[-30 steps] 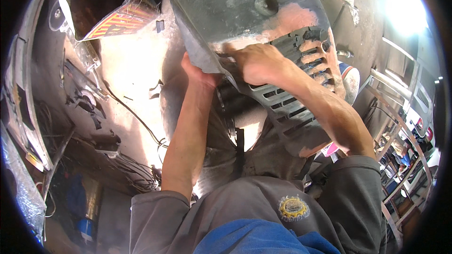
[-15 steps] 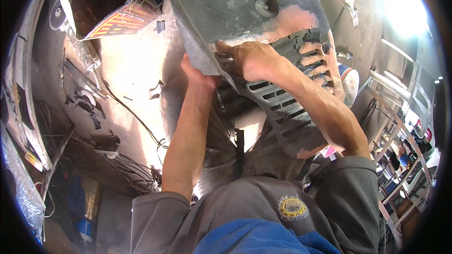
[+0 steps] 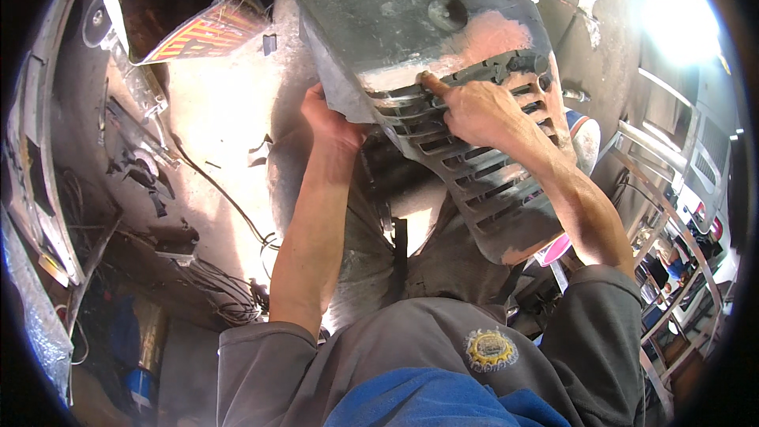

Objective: The person sits on the floor and uses a putty knife to scoop body filler from a can and apply it to a plastic car part. They spread the filler over the surface and into the grilles of the part.

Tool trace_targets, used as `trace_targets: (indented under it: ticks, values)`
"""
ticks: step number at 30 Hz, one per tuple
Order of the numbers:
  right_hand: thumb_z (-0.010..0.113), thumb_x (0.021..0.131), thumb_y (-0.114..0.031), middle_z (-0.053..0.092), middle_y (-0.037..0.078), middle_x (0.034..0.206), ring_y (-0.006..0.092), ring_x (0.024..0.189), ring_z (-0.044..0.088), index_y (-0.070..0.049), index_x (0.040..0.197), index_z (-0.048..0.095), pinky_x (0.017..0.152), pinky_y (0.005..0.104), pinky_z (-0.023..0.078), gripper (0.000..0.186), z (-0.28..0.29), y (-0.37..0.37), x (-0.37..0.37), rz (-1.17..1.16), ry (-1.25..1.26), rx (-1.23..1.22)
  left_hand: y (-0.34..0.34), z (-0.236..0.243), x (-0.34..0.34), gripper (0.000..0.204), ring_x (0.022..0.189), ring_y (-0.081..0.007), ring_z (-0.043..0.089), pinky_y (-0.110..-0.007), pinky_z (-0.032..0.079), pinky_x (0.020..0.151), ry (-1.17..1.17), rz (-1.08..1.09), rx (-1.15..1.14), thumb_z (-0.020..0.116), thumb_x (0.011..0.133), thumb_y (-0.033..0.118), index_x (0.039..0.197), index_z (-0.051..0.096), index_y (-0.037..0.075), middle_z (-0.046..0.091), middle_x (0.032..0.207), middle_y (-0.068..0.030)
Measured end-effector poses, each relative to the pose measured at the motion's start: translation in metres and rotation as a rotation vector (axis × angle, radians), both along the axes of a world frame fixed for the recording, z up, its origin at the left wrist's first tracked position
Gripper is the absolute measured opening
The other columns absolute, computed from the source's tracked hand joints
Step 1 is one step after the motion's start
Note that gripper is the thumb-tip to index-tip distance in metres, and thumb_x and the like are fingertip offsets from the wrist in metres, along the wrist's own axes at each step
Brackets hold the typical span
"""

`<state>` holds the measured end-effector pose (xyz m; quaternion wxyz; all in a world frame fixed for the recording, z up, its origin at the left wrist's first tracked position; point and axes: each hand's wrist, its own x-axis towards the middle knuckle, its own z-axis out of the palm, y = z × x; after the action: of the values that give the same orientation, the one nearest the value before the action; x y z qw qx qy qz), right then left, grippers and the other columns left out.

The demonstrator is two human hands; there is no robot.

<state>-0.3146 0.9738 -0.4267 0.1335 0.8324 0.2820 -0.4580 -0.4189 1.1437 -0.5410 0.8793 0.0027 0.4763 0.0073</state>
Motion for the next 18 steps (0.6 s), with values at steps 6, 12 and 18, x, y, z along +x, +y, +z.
trace_targets:
  ticks: [6,12,18]
  values:
    - [0.050,0.082,-0.010,0.069,0.023,0.080,0.0411,0.079,0.068,-0.007,0.146,0.037,0.073,0.0501,0.052,0.065,-0.003,0.008,0.000,-0.054,-0.068,0.004,0.003,0.003,0.000,0.046,0.097,-0.0326,0.062,-0.050,0.052,0.085,0.009,-0.026,0.006,0.030,0.091,0.026,0.115,0.059,-0.001,0.064,0.110,-0.0167]
    - [0.049,0.081,-0.007,0.068,0.028,0.093,0.0421,0.092,0.068,-0.006,0.144,0.043,0.079,0.0503,0.052,0.064,-0.018,0.026,-0.002,-0.070,-0.093,0.151,0.002,-0.001,0.000,0.047,0.097,-0.0327,0.063,-0.049,0.053,0.084,-0.048,0.012,-0.002,0.029,0.092,0.026,0.115,0.059,-0.002,0.064,0.108,-0.0166]
    - [0.050,0.083,-0.008,0.068,0.029,0.095,0.0431,0.094,0.067,-0.010,0.146,0.041,0.079,0.0518,0.051,0.064,-0.019,0.027,0.000,-0.124,-0.112,0.102,0.003,-0.002,0.000,0.044,0.090,-0.0331,0.063,-0.049,0.054,0.080,-0.004,0.000,-0.009,0.030,0.091,0.026,0.109,0.060,-0.001,0.064,0.100,-0.0170]
